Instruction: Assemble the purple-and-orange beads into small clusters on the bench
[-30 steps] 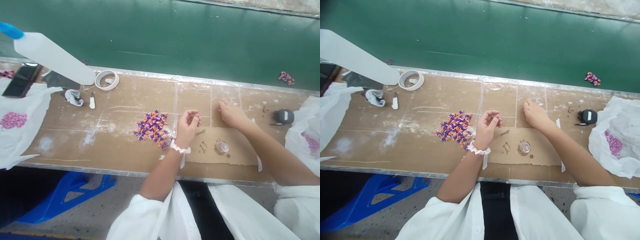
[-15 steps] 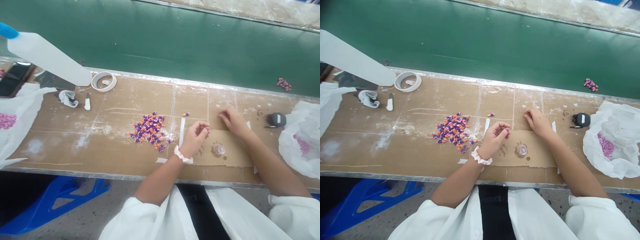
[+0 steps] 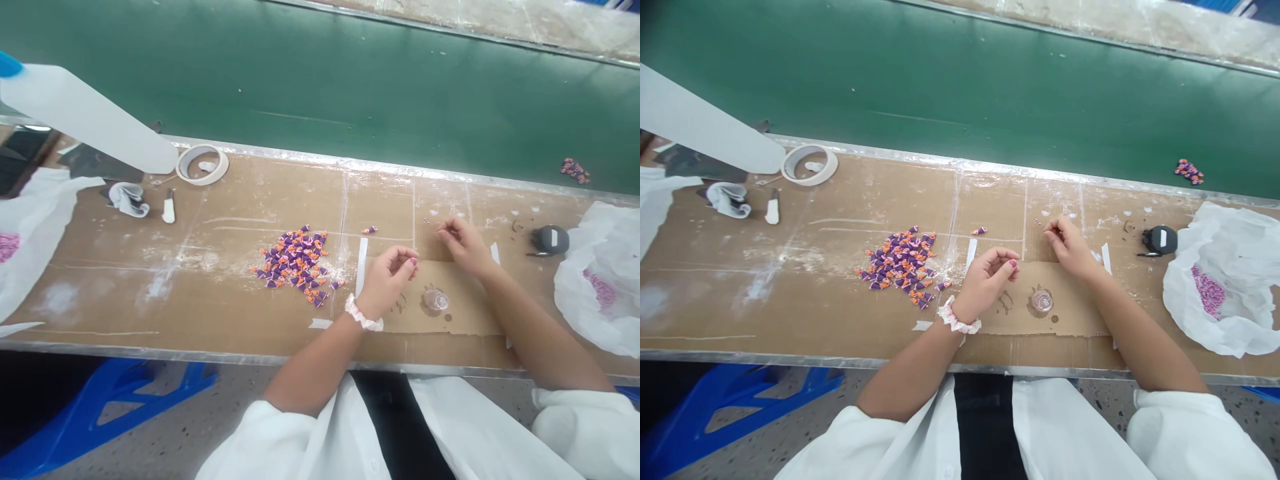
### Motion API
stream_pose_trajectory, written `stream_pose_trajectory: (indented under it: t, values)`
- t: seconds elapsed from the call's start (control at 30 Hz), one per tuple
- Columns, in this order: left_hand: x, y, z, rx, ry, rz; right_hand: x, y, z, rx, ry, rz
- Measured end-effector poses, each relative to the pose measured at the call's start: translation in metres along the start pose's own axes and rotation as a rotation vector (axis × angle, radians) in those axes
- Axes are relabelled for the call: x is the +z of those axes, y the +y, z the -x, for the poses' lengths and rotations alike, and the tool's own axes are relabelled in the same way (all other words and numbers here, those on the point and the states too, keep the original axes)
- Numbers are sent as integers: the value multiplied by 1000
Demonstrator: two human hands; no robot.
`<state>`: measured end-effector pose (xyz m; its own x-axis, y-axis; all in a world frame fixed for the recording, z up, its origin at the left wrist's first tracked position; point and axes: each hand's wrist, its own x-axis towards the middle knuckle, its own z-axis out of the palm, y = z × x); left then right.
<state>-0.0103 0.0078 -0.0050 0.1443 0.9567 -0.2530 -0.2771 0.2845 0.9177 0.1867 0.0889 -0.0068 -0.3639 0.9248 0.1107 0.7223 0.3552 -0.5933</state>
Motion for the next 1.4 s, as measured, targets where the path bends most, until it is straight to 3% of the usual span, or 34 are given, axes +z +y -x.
stream_pose_trajectory:
  t: [0.1,0.17,0.27,0.37,0.67,1.0,1.2,1.4]
  values:
    - [4,-1,3,39,-78,-23,0,-21,25,13,5,-196]
    - [8,-2,6,95,-149,-49,1,-37,44,52,-61,-579]
    - [14,-3,12,167,-217,-65,2,-56,66,54,-72,-794]
    - [17,-4,17,204,-209,-74,2,-63,75,1,-20,-757]
    - [14,2,17,269,-228,-184,-5,-62,81,-239,108,-360]
    - [19,-3,20,390,-197,-147,-2,-68,88,-233,198,-444]
    - [18,-2,23,417,-176,-280,-5,-72,84,-287,209,-374]
    - [17,-5,23,532,-196,-438,-5,-70,84,-296,196,-337]
